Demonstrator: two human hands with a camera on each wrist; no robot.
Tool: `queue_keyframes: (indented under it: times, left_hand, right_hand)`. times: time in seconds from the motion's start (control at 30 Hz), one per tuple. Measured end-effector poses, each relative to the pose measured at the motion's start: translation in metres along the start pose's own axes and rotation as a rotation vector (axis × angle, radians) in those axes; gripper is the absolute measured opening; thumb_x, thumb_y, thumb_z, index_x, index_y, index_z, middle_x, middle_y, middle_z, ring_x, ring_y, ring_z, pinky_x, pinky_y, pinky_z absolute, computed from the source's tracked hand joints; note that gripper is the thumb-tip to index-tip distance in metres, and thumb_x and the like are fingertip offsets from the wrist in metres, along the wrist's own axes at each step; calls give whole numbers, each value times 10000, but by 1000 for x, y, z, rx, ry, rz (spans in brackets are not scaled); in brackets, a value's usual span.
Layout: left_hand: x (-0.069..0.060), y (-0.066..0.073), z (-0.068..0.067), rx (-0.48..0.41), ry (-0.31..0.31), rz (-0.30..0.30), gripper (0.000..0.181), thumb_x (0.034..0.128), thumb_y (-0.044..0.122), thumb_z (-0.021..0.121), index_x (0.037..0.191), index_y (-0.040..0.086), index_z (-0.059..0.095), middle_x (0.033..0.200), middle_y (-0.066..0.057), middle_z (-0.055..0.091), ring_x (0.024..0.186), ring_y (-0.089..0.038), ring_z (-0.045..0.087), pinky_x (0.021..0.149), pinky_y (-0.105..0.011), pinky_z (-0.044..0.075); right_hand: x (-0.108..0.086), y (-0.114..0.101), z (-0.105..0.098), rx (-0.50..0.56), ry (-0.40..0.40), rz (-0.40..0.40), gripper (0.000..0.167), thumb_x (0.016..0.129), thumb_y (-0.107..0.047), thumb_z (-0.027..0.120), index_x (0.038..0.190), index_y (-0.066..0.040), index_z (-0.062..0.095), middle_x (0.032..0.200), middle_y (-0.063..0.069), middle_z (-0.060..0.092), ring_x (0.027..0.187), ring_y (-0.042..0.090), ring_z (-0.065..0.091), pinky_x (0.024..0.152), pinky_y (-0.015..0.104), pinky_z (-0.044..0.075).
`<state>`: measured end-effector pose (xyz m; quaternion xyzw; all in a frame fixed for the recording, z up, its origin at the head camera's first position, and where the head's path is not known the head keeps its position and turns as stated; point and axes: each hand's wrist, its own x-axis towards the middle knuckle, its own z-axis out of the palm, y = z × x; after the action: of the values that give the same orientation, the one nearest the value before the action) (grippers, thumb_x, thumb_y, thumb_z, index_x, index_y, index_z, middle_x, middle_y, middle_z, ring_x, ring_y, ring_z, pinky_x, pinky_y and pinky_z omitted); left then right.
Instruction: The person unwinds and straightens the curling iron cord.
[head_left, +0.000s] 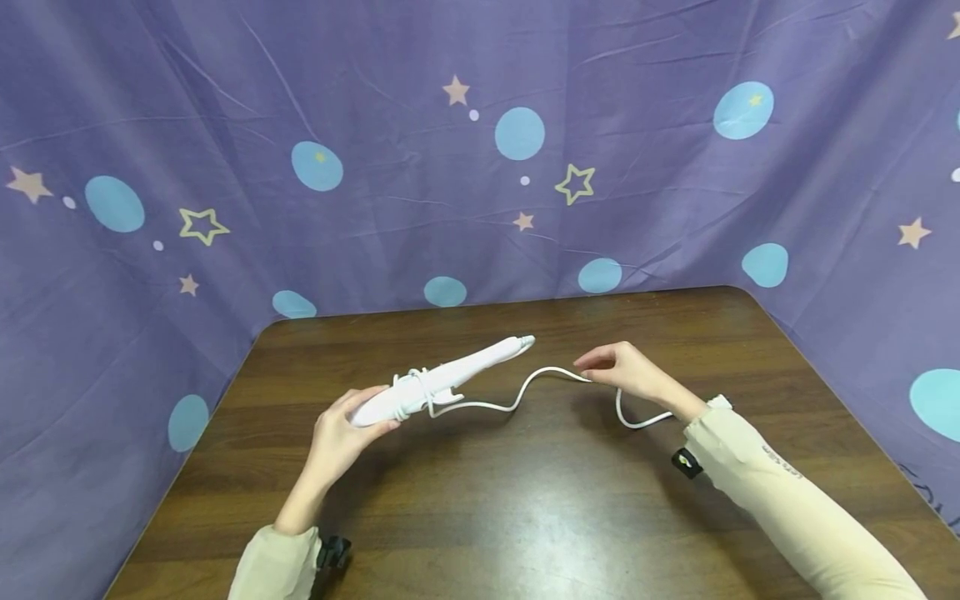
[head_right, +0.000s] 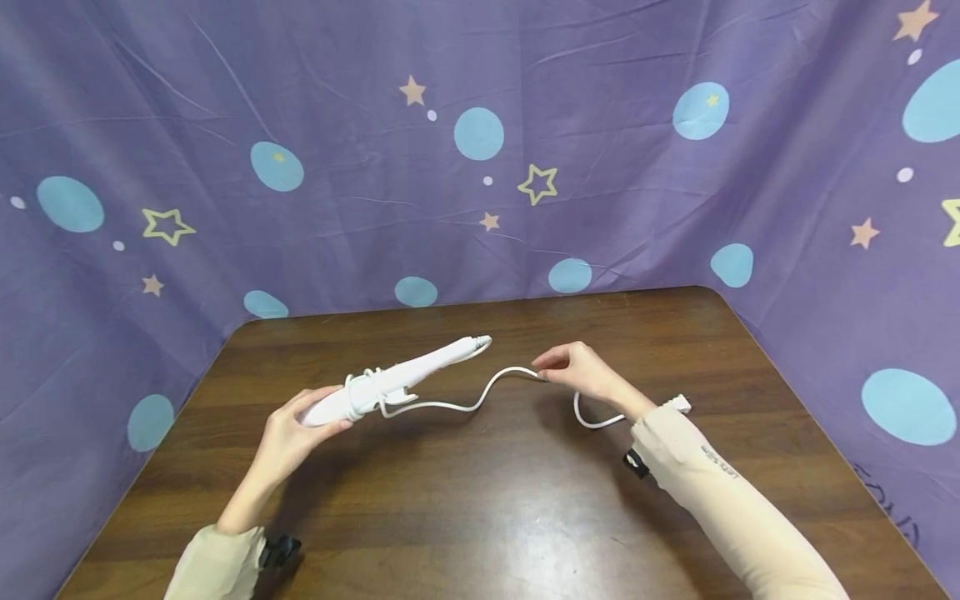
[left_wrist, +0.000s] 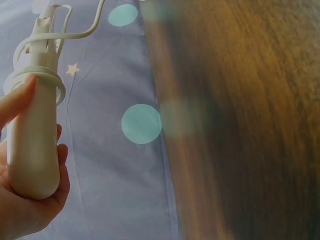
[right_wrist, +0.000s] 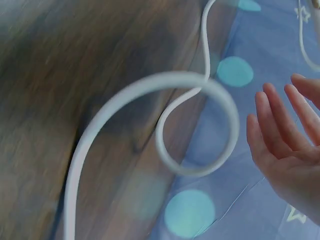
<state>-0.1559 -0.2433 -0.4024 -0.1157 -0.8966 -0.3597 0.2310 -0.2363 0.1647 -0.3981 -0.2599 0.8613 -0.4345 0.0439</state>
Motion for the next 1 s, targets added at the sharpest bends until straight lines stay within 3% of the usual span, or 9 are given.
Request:
queue_keyframes:
  times: [0.1, 0.17, 0.33, 0.8, 1.0]
  left_hand:
    - [1, 2, 0, 2, -3, -2, 491, 564, 146, 823, 1026, 119, 657, 866, -6, 637, 765, -117, 514, 658, -203, 361]
    - [1, 2, 1, 3, -4, -3, 490, 563, 145, 823, 1024, 119, 658, 862, -5, 637, 762, -116, 514, 656, -204, 362]
    - [2, 4, 1, 3, -8, -6, 493, 566, 152, 823, 1028, 118, 656, 865, -4, 637, 763, -120, 515, 656, -209, 365]
    - [3, 8, 3, -2, -21, -10, 489, 574, 161, 819, 1031, 105, 656, 890, -26, 642, 779, -134, 523, 667, -231, 371]
    - [3, 9, 5, -4, -20, -3, 487, 572, 156, 820, 1030, 115, 658, 889, -14, 641, 785, -125, 523, 673, -224, 368]
  right_hand:
    - [-5, -24, 4, 24, -26, -7, 195, 811, 2, 579, 981, 86, 622, 940, 205, 639, 888, 291, 589, 759, 335, 450]
    - [-5, -29, 9, 32, -35, -24, 195, 805, -6, 582, 976, 78, 627, 927, 191, 645, 880, 273, 592, 759, 347, 451]
    - [0, -17, 28, 64, -42, -71, 193, 803, -75, 612, 973, 2, 656, 930, 122, 659, 883, 189, 596, 769, 319, 454]
    - [10, -39, 74, 118, -90, -166, 214, 808, -94, 607, 987, 12, 653, 917, 114, 659, 841, 95, 595, 757, 266, 459]
    - [15, -43, 91, 104, -42, -205, 229, 797, -105, 623, 994, 9, 649, 937, 116, 656, 874, 225, 598, 792, 343, 448]
